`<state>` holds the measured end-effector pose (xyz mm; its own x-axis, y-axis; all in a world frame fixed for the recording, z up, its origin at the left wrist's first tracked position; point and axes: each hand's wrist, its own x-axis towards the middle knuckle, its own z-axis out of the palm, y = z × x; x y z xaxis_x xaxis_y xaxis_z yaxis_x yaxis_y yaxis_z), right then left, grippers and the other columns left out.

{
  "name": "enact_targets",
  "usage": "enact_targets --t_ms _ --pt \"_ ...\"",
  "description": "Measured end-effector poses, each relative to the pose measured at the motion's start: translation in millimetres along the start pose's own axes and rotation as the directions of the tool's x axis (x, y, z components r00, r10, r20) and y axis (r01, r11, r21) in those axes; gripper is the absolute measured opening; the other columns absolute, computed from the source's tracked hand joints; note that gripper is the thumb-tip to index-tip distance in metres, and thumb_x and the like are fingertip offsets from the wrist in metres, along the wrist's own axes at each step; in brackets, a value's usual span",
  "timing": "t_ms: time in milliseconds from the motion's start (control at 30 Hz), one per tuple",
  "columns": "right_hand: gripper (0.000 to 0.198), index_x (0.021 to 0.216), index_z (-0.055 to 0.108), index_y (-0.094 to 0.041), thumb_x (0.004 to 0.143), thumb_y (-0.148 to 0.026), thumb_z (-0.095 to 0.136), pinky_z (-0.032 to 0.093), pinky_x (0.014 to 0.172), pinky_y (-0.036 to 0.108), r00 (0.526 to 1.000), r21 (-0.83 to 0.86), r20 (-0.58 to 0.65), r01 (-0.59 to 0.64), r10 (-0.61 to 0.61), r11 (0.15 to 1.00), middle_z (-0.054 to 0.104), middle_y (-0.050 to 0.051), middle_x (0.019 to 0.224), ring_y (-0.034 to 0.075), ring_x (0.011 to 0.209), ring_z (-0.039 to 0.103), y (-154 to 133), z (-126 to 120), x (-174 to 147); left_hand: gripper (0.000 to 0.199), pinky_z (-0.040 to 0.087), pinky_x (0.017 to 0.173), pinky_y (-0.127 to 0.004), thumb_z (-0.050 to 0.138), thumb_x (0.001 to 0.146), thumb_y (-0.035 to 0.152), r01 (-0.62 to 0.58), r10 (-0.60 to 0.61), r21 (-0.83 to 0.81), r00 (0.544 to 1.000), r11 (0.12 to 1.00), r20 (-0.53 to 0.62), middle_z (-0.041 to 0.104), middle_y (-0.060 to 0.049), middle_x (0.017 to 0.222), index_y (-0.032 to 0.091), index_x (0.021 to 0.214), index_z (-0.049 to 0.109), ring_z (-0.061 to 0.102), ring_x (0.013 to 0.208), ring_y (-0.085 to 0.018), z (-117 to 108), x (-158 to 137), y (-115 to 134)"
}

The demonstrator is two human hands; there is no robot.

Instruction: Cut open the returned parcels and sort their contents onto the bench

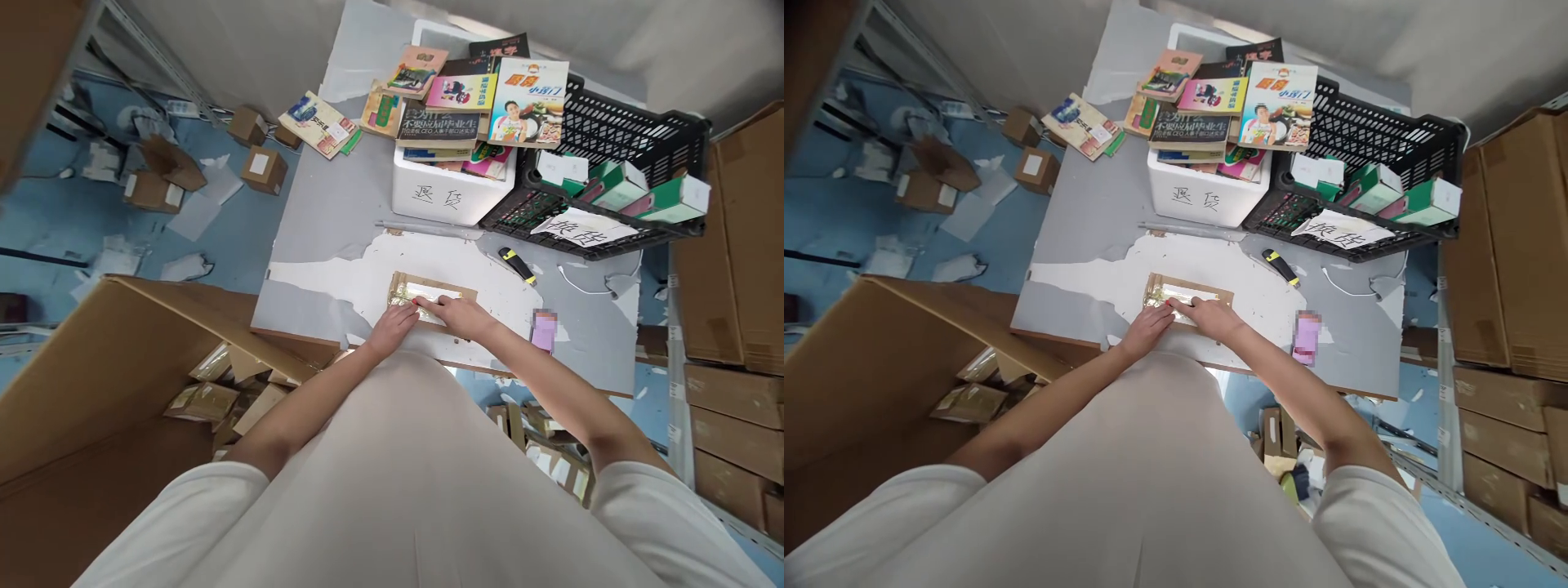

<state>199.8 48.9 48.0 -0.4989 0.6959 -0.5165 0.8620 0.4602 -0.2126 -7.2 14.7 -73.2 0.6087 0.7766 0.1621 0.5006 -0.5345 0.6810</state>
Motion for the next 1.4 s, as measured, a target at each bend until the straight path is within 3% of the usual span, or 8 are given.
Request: enact_targets --t_ms 200,433,800,1033,1133,1233,1300,1400 --pt "0.057 0.151 0.025 -0.03 0.096 -0.017 0.034 0.048 0.072 0.033 0.988 -0.156 0.146 -0.034 0.057 0.987 0.062 0.017 0.114 0.028 0.096 0.066 -31 -23 9 0.03 0.048 0.1 -0.048 0.04 0.097 0.024 -0.069 0.073 0.118 0.997 0.991 -0.03 0.067 -0.013 0.119 0.018 0.119 0.059 0.056 0.123 -0.023 1 -1 -4" --pt "0.06 0.151 0.02 -0.036 0.096 -0.017 0.033 0.048 0.073 0.036 0.982 -0.191 0.178 -0.031 0.066 0.981 0.062 0.016 0.116 0.029 0.094 0.068 -19 -19 -1 0.029 0.047 0.102 -0.048 0.04 0.098 0.022 -0.105 0.107 0.216 0.994 0.971 0.002 0.065 -0.012 0.124 0.018 0.117 0.06 0.053 0.128 -0.023 8 -4 5" --pt "0.078 0.153 0.011 -0.039 0.088 -0.003 0.035 0.042 0.06 0.028 0.905 -0.317 0.244 -0.264 0.348 0.911 0.064 0.012 0.104 0.022 0.075 0.069 53 12 -122 0.035 0.042 0.106 -0.047 0.04 0.095 0.012 -0.079 0.066 0.228 0.996 0.97 0.066 0.062 -0.014 0.13 0.018 0.123 0.059 0.049 0.132 -0.024 17 -3 6" --pt "0.087 0.152 0.012 -0.042 0.082 0.002 0.038 0.038 0.055 0.025 0.926 -0.307 0.165 -0.279 0.339 0.91 0.064 0.008 0.1 0.019 0.07 0.066 70 31 -152 0.03 0.044 0.102 -0.046 0.041 0.096 0.018 -0.071 0.051 0.258 0.995 0.964 0.085 0.064 -0.015 0.126 0.017 0.119 0.061 0.053 0.127 -0.025 12 3 8" --pt "0.085 0.152 0.015 -0.044 0.082 -0.001 0.041 0.037 0.053 0.024 0.946 -0.192 0.084 -0.292 0.312 0.937 0.065 0.005 0.099 0.018 0.069 0.064 84 39 -177 0.03 0.044 0.1 -0.044 0.04 0.096 0.019 -0.066 0.036 0.295 0.994 0.953 0.106 0.063 -0.014 0.127 0.018 0.118 0.061 0.053 0.126 -0.025 5 5 13" --pt "0.065 0.151 0.024 -0.038 0.092 -0.017 0.04 0.044 0.059 0.025 0.925 0.112 -0.098 -0.357 0.368 0.927 0.067 0.006 0.102 0.018 0.075 0.065 94 55 -198 0.031 0.044 0.097 -0.042 0.041 0.095 0.019 -0.032 -0.007 0.342 0.993 0.939 0.114 0.064 -0.013 0.125 0.019 0.118 0.061 0.054 0.123 -0.026 -5 11 21" --pt "0.056 0.151 0.031 -0.03 0.095 -0.027 0.038 0.049 0.066 0.028 0.876 0.384 -0.171 -0.362 0.45 0.85 0.069 0.007 0.101 0.018 0.077 0.065 93 72 -201 0.031 0.042 0.096 -0.043 0.045 0.093 0.022 -0.02 -0.031 0.363 0.99 0.932 0.135 0.063 -0.013 0.124 0.019 0.119 0.06 0.055 0.12 -0.027 -15 17 28" --pt "0.057 0.15 0.033 -0.025 0.095 -0.035 0.039 0.052 0.06 0.028 0.826 0.738 -0.092 -0.318 0.556 0.595 0.069 0.005 0.09 0.014 0.063 0.061 83 98 -183 0.043 0.036 0.1 -0.047 0.057 0.086 0.035 -0.018 -0.055 0.374 0.982 0.927 0.183 0.061 -0.015 0.126 0.02 0.125 0.057 0.054 0.118 -0.03 -30 30 35"
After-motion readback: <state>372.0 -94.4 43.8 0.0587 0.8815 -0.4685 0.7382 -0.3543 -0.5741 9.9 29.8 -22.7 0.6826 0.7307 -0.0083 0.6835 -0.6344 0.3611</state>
